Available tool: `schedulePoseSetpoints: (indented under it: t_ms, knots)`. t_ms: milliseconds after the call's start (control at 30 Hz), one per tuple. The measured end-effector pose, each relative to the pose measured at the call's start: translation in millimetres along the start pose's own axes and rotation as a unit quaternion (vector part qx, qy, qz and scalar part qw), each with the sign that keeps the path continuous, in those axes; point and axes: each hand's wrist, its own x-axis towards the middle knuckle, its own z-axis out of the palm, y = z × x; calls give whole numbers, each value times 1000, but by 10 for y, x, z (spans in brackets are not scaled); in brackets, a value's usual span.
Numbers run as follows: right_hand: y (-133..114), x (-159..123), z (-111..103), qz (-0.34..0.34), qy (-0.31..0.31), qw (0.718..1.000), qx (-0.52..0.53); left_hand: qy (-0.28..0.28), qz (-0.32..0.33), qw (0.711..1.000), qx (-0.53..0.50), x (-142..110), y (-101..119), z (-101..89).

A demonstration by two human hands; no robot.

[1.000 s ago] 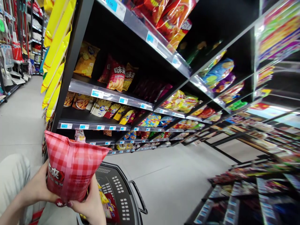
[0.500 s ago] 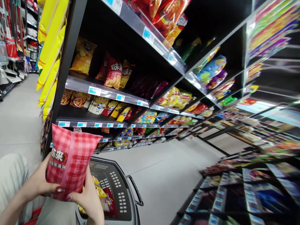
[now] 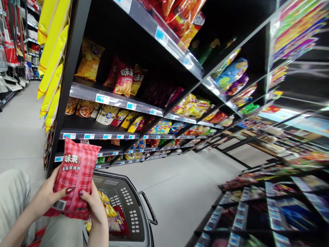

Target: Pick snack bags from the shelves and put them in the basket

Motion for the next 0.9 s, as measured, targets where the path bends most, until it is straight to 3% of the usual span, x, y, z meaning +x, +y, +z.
schedulePoseSetpoints:
  t_ms: [300,433,500,567,633,700,767,833,900]
  knots:
    - [-34,-17,11,-1,-5,1000,-15,-19,-9,999,-30,16,18,-3]
    - [156,57,-165,-35,58,998,-6,-49,8,991,-123,12,8,-74]
    - [282,133,-272,-76,90,992,34,-53,0,982,-179,16,24,-123]
    - [385,216,-351,-123,67,980,141,-26,-10,981,-193,21,59,-163]
    - [440,281,-390,-186,-23,931,313,4,-19,984,-177,22,101,-181]
    - [446,313,-397,-230,-154,839,468,10,-29,986,-162,18,131,-179]
    - [426,320,-380,-240,-265,753,553,-1,-32,987,-160,12,137,-160]
    - [421,318,-345,-228,-326,723,565,-19,-28,987,-155,12,116,-130]
    - [455,320,-291,-248,-339,723,548,-39,-15,988,-146,23,73,-89]
